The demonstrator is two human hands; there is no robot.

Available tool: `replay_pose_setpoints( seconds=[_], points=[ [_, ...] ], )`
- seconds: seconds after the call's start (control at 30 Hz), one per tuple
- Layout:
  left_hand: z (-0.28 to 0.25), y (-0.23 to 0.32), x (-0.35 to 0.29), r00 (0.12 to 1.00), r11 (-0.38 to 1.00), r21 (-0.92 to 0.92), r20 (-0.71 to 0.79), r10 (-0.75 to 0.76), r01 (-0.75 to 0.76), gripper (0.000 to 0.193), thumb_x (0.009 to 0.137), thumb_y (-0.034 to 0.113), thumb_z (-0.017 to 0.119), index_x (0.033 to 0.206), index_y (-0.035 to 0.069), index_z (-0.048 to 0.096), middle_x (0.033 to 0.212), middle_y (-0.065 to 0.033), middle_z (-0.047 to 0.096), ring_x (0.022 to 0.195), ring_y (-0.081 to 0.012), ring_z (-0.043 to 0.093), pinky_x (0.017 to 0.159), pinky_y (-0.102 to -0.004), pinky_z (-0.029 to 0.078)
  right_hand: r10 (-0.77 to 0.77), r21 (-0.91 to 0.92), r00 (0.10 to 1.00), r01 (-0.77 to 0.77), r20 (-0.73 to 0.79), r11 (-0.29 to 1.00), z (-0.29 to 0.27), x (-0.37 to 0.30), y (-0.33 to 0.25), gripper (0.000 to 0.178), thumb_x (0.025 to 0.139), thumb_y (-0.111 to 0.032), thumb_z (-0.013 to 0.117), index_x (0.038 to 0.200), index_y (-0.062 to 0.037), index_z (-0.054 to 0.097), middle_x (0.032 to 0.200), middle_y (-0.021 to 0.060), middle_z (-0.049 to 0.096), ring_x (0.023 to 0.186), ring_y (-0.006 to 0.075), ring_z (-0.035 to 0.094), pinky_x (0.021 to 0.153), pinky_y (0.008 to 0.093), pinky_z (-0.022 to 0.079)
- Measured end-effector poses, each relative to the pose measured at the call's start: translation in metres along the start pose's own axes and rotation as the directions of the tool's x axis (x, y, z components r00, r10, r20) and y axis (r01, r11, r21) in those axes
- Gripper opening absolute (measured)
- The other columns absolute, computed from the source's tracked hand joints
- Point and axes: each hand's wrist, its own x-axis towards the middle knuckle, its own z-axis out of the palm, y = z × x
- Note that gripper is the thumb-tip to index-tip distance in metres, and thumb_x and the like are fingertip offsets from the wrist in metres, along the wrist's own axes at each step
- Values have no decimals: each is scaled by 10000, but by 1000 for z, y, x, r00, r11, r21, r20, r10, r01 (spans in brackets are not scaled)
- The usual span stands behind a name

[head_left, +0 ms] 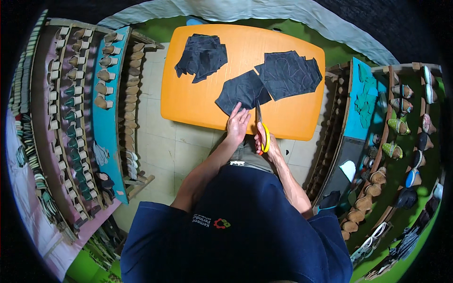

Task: The person uses yellow-handled scissors to cut black fabric pieces on an orange table. They repeatedly pick up fabric, cut along edges, and place the cut pieces back on the table. The workspace includes shelves with shoe lasts and other materials.

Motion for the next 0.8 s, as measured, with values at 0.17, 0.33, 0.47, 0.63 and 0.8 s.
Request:
replay_pose_setpoints(
  seconds=[0.17, 0.33, 0.47, 0.63, 0.8],
  points=[
    [7, 6, 10, 987, 992, 43, -107, 120, -115, 572, 957, 46, 609, 1490, 43, 400, 1490, -222, 395, 1364, -361, 452, 1165, -454, 404, 11, 81, 1000, -11, -8, 997, -6, -2, -5, 739, 841, -785, 573, 784, -49, 549, 588, 11, 462, 450, 121, 460, 450, 270, 438],
    [17, 7, 2, 993, 985, 135, -44, 114, -107, 548, 967, 79, 625, 1467, -11, 417, 1467, -191, 448, 1335, -357, 488, 1139, -439, 438, 1, 60, 999, -3, 46, 998, -3, -5, -12, 721, 860, -771, 560, 787, -54, 541, 584, 8, 456, 446, 121, 462, 441, 262, 428],
    [33, -2, 22, 999, 995, 91, -3, 39, -39, 540, 954, 84, 654, 1444, -26, 455, 1388, -192, 521, 1277, -298, 538, 1114, -411, 456, -12, 21, 998, 11, 61, 1000, -4, -6, -17, 703, 878, -764, 537, 794, -66, 533, 573, 6, 449, 436, 116, 455, 420, 264, 417],
    [39, -7, 45, 993, 976, 209, -83, 80, -61, 463, 910, -61, 614, 1367, -54, 538, 1316, -219, 545, 1187, -284, 588, 1087, -370, 486, -44, -72, 999, 45, 10, 996, -4, -4, -24, 761, 871, -790, 511, 862, -32, 569, 608, 19, 478, 477, 141, 502, 487, 295, 481],
    [65, -13, 31, 980, 983, 164, -161, 113, -87, 526, 895, -88, 624, 1404, -8, 522, 1333, -247, 555, 1244, -298, 567, 1076, -367, 490, -77, -82, 997, 79, 31, 994, 4, 16, -17, 813, 862, -818, 477, 924, -15, 585, 626, 49, 496, 511, 180, 547, 531, 315, 513]
  ],
)
